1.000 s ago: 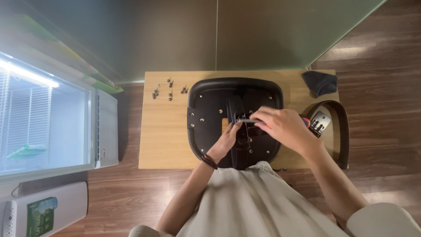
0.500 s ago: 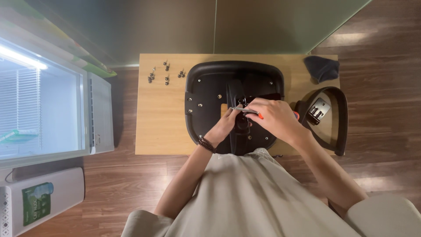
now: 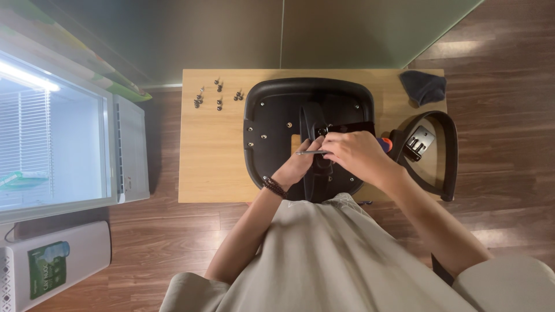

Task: The person assembles an office chair seat on a wooden table. They position a black mounting plate and mechanism on the underside of the seat base, align screw holes, and drive screws with an orange and blue screwdriver, picking screws from the table and adjusting the plate and armrest parts as they work.

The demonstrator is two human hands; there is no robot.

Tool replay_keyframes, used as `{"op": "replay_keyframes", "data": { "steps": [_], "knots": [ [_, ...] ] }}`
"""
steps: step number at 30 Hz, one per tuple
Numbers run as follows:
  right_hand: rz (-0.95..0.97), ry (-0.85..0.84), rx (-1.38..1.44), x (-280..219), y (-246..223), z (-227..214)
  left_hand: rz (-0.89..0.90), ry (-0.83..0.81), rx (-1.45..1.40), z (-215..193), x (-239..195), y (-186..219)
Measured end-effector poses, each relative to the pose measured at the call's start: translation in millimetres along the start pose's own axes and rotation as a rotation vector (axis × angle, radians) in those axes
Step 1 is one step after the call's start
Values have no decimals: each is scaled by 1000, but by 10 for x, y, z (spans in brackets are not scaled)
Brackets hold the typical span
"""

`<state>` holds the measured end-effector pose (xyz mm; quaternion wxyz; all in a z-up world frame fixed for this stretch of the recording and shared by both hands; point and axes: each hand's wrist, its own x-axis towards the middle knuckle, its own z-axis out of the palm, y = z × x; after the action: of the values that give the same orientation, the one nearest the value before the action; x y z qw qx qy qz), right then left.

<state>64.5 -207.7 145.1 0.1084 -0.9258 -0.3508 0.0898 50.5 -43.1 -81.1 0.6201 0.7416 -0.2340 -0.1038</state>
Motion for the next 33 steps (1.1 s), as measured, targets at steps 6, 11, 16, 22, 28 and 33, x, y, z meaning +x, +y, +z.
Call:
{"op": "replay_keyframes", "data": {
  "steps": [6,11,16,22,28,33],
  "knots": [
    [-21,-52,1,-27,85,-1,-389,58,-912,105,34,-60],
    [-51,-87,11,-81,4,-84,-338,39,-744,80,-18,-15],
    [-50,-60,23,-198,11,-240,-293,19,-672,-49,39,470],
    [336,165,137,-353,120,-480,-607,26,-873,-269,-31,872],
    [267,213,211,-315,-101,-308,-577,-35,-797,-223,-65,832],
    [296,164,165,-228,133,-132,-548,-13,-920,-185,-51,846]
  ]
}}
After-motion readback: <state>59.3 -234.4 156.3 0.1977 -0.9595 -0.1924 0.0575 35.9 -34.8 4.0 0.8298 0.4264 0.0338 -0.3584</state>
